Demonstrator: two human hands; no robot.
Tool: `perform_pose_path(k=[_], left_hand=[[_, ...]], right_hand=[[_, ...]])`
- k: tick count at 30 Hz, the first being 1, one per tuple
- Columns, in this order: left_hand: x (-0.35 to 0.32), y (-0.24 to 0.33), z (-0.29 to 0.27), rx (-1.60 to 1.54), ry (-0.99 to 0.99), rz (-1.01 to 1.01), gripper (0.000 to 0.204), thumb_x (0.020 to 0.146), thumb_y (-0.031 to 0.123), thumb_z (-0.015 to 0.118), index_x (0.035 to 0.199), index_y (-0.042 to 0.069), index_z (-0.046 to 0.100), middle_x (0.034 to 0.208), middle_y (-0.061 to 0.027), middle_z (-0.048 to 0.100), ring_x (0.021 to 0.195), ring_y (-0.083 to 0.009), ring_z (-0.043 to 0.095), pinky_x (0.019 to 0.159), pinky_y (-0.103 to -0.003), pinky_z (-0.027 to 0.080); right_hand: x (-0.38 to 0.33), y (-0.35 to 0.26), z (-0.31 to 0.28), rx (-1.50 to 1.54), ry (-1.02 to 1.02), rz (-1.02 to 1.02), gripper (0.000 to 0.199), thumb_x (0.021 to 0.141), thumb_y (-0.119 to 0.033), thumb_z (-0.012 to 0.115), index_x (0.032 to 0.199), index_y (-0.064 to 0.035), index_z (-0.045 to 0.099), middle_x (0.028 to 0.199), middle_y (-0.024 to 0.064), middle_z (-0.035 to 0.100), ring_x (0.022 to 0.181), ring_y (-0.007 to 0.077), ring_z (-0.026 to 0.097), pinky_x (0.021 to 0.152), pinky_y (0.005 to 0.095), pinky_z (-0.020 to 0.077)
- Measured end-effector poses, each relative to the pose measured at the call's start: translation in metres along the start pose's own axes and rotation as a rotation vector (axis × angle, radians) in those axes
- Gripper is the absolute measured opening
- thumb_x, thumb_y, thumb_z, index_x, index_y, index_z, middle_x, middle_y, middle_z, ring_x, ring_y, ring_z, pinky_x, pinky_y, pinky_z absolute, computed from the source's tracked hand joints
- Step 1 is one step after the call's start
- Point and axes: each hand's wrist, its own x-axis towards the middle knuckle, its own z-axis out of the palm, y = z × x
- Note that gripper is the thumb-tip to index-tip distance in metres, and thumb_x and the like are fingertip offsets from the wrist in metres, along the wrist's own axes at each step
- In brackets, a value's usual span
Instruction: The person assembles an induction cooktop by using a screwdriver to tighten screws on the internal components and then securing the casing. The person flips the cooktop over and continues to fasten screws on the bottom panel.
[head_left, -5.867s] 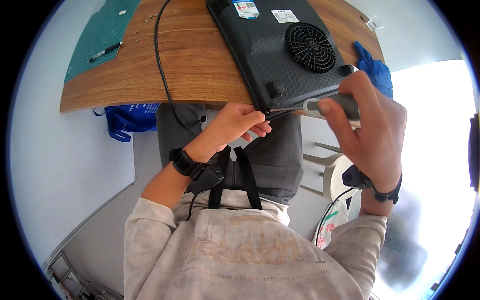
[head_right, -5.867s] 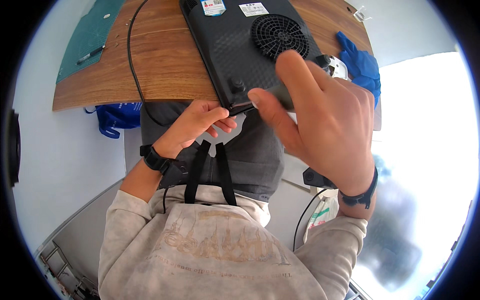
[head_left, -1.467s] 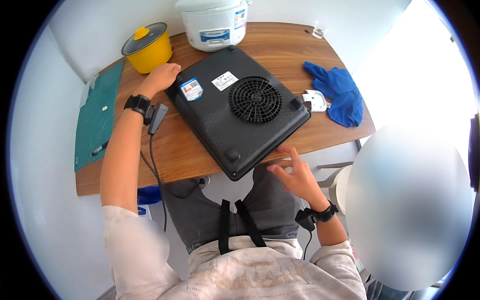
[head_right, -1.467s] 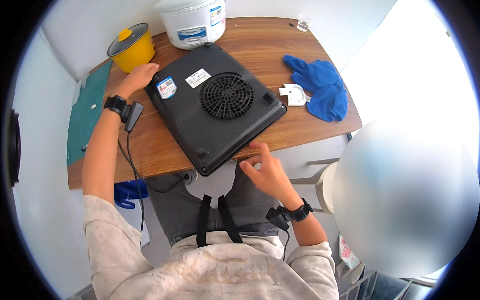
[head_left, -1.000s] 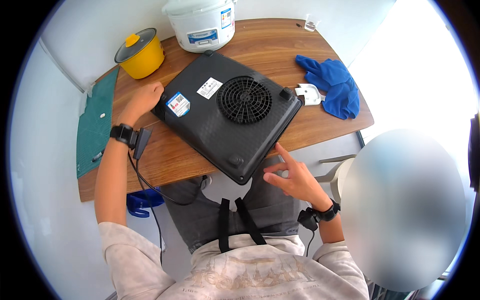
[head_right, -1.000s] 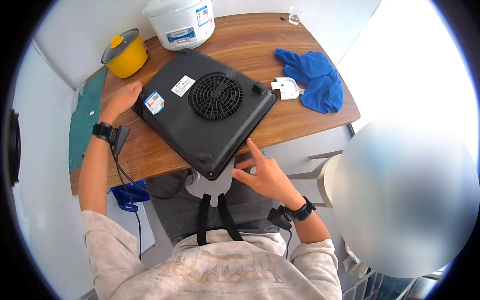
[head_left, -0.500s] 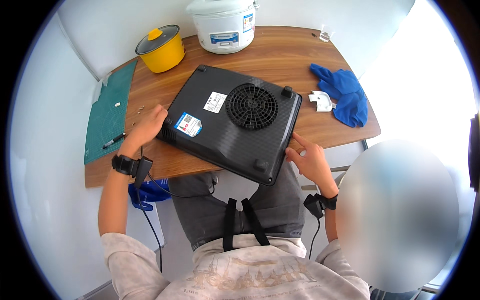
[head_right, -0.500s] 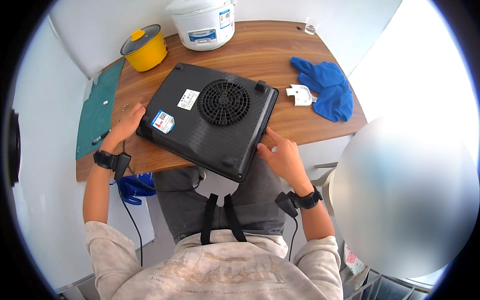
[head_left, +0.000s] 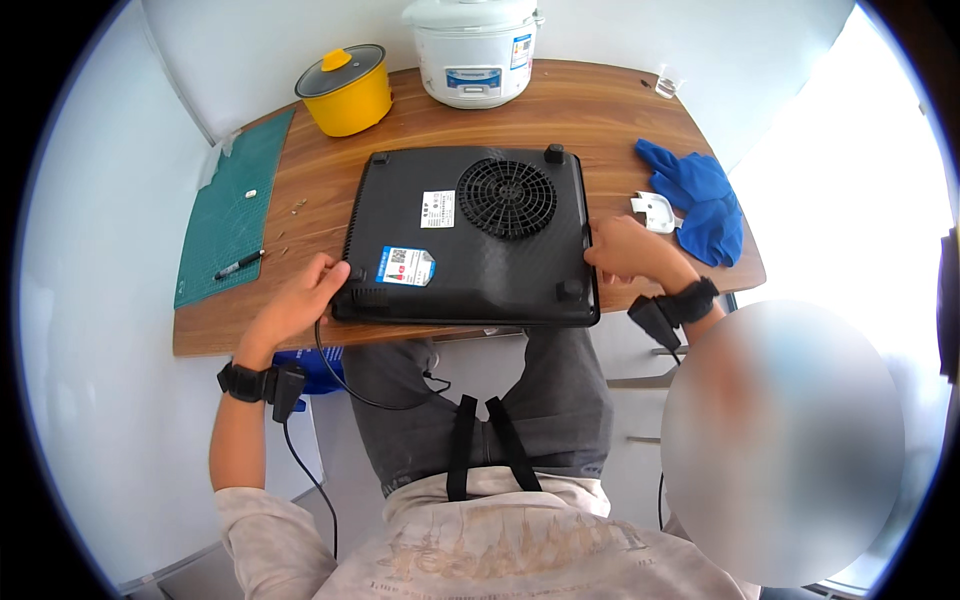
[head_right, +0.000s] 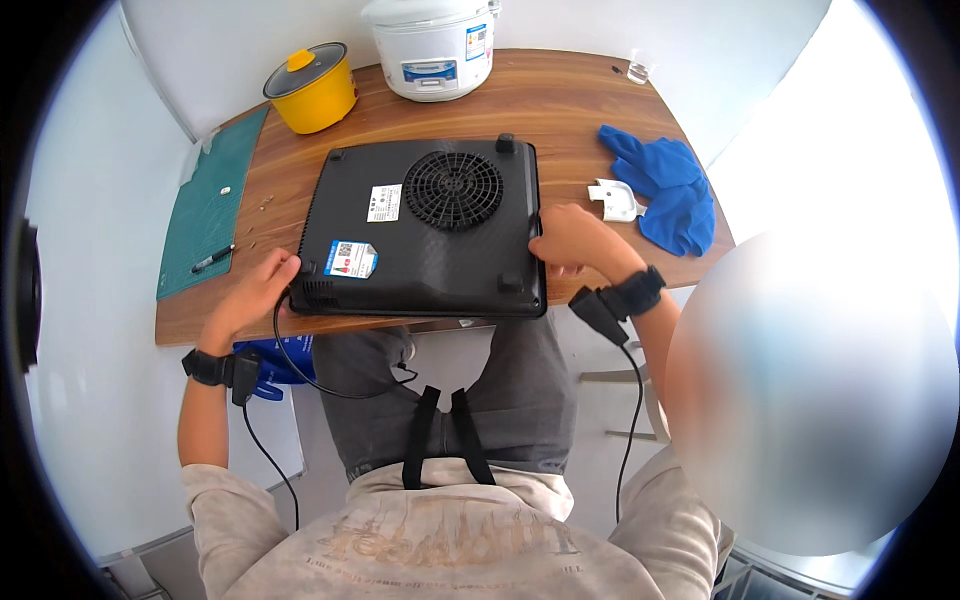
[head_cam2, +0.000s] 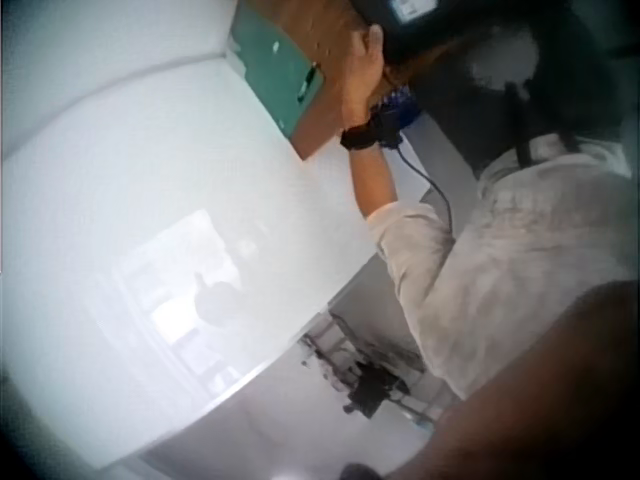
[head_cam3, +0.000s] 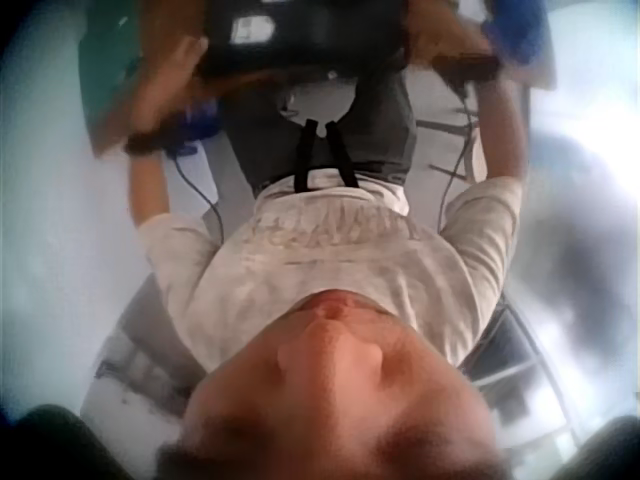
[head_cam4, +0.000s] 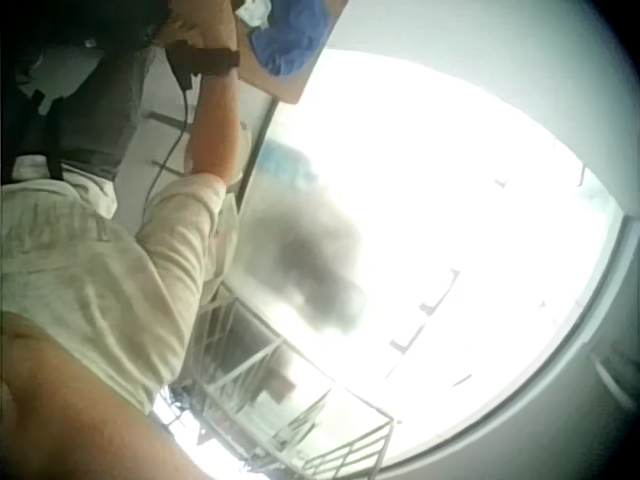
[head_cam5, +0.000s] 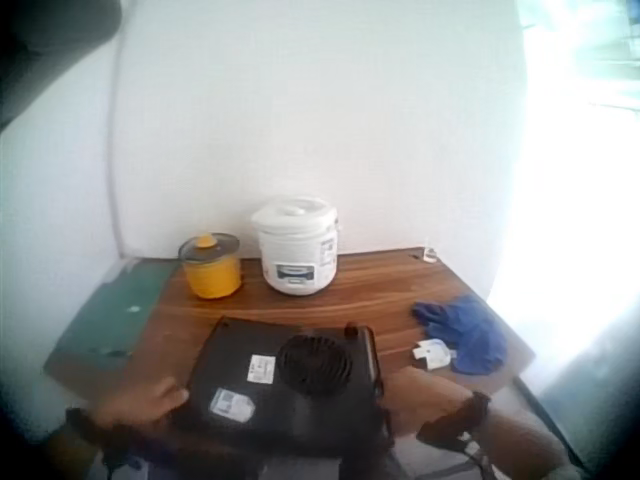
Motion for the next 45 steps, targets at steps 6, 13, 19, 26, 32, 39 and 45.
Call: perform_pose_path(k=[6, 13, 19, 26, 32, 39, 45], left_hand=[[-0.037, -0.008, 0.016, -0.281, -0.059, -0.052, 0.038, 0.109, 0.033, 0.052, 0.13, 0.001, 0.056, 0.102, -0.006, 0.065, 0.084, -0.0113, 0.063, 0.073, -0.027, 0.055], [-0.063, -0.043, 0.055, -0.576, 0.059, 0.061, 0.044, 0.104, 0.007, 0.056, 0.147, 0.0, 0.051, 0.124, -0.0093, 0.064, 0.099, -0.0135, 0.063, 0.085, -0.03, 0.058], [-0.081, -0.031, 0.075, -0.765, 0.156, 0.002, 0.046, 0.099, 0.003, 0.063, 0.144, 0.001, 0.053, 0.116, -0.0088, 0.064, 0.093, -0.0145, 0.065, 0.085, -0.03, 0.058], [-0.084, -0.043, 0.085, -0.942, 0.159, -0.112, 0.032, 0.099, 0.009, 0.067, 0.128, 0.002, 0.056, 0.11, -0.0085, 0.064, 0.093, -0.0167, 0.069, 0.082, -0.03, 0.059], [-0.081, -0.05, 0.085, -0.967, -0.042, -0.207, 0.036, 0.102, 0.023, 0.065, 0.128, -0.001, 0.06, 0.107, -0.0096, 0.07, 0.095, -0.0173, 0.071, 0.084, -0.03, 0.059], [-0.081, -0.051, 0.091, -0.959, -0.138, -0.168, 0.031, 0.101, 0.02, 0.066, 0.122, -0.003, 0.064, 0.106, -0.0103, 0.072, 0.097, -0.0171, 0.072, 0.085, -0.029, 0.059], [-0.08, -0.031, 0.111, -0.97, -0.308, -0.142, 0.026, 0.099, 0.016, 0.068, 0.117, -0.003, 0.066, 0.109, -0.0116, 0.073, 0.099, -0.0183, 0.072, 0.086, -0.03, 0.06]], right_hand=[[0.047, -0.021, -0.031, -0.196, -0.181, 0.047, 0.019, 0.078, -0.005, 0.054, 0.074, 0.0077, 0.068, 0.065, 0.016, 0.072, 0.05, 0.0269, 0.068, 0.045, 0.0362, 0.0544], [0.094, -0.027, -0.035, -0.261, -0.039, -0.023, 0.026, 0.079, -0.006, 0.05, 0.079, 0.0022, 0.075, 0.062, 0.0141, 0.07, 0.049, 0.026, 0.066, 0.045, 0.0367, 0.0534], [0.073, -0.035, -0.044, -0.116, 0.063, -0.005, 0.053, 0.087, -0.007, 0.058, 0.14, -0.0044, 0.057, 0.068, 0.0134, 0.069, 0.049, 0.023, 0.063, 0.047, 0.036, 0.052], [0.004, -0.007, -0.015, -0.073, 0.221, -0.025, 0.042, 0.089, -0.027, 0.07, 0.12, 0.0008, 0.062, 0.082, 0.0189, 0.073, 0.07, 0.0336, 0.071, 0.066, 0.0403, 0.0555], [-0.037, -0.02, 0.008, -0.049, 0.248, -0.056, 0.055, 0.088, -0.039, 0.078, 0.119, 0.0023, 0.061, 0.094, 0.0228, 0.073, 0.096, 0.0383, 0.071, 0.086, 0.0435, 0.053], [-0.024, -0.027, 0.013, -0.15, 0.323, -0.06, 0.068, 0.087, -0.038, 0.078, 0.132, 0.0073, 0.055, 0.092, 0.0237, 0.073, 0.092, 0.0416, 0.071, 0.082, 0.0461, 0.0548], [0.011, -0.022, 0.026, -0.32, 0.397, -0.139, 0.076, 0.087, -0.037, 0.076, 0.143, 0.0066, 0.049, 0.091, 0.0245, 0.073, 0.093, 0.0426, 0.071, 0.081, 0.0499, 0.0555]])
